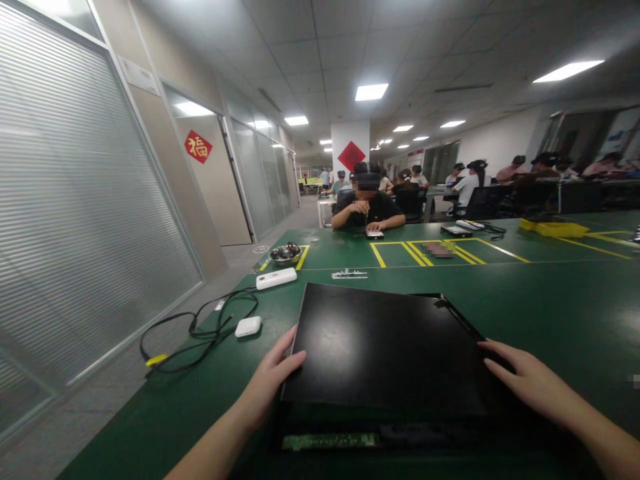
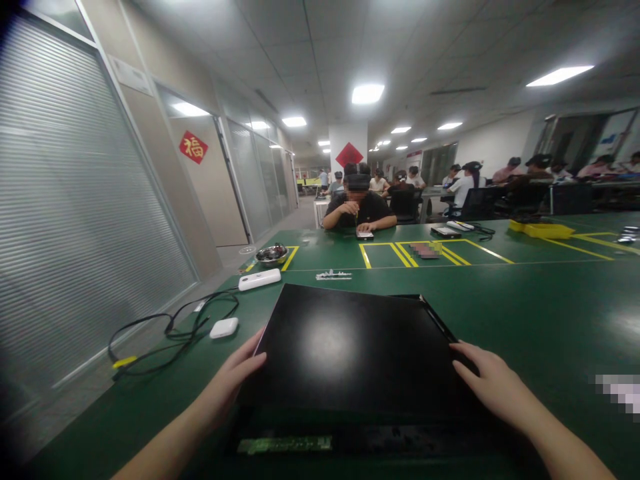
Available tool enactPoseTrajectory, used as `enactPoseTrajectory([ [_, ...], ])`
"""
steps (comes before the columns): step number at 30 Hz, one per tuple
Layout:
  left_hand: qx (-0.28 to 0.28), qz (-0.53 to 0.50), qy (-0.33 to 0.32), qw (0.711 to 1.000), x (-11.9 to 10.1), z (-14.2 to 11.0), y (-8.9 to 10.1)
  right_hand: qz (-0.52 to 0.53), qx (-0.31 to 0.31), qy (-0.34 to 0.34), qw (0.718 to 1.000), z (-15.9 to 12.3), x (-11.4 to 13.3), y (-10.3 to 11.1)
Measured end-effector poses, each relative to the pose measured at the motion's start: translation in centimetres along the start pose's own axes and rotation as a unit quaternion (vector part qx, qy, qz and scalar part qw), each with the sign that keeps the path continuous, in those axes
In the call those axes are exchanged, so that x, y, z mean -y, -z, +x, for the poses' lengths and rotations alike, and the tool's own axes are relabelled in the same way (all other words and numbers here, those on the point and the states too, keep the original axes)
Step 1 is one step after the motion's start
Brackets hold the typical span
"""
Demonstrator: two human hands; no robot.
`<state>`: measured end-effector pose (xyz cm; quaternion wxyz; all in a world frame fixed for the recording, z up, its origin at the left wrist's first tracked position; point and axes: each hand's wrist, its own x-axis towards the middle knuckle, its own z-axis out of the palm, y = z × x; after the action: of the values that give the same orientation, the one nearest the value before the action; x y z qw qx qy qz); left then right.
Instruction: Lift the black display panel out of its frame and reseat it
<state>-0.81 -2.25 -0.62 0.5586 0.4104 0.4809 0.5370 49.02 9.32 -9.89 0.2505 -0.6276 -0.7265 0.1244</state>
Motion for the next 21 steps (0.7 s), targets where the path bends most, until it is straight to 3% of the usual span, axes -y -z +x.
enactPoseTrajectory([
  [3, 0.017, -0.035, 0.005, 0.999, -0.2, -0.5, -0.1, 0.009, -0.005, -0.009, 1.000, 0.0, 0.4, 0.2],
  [10, 0.050, -0.043, -0.060, 0.996, -0.4, -0.7, -0.6, 0.066, -0.003, -0.064, 0.996, 0.2, 0.4, 0.0],
  [17, 0.082, 0.000, -0.133, 0.988, 0.9, -0.3, 0.8, 0.158, -0.070, -0.158, 0.972, 0.6, -0.3, -0.4],
  [21, 0.058, 0.009, -0.151, 0.987, 1.3, 0.0, 1.0, 0.171, -0.084, -0.135, 0.972, 0.7, 0.6, 0.4],
])
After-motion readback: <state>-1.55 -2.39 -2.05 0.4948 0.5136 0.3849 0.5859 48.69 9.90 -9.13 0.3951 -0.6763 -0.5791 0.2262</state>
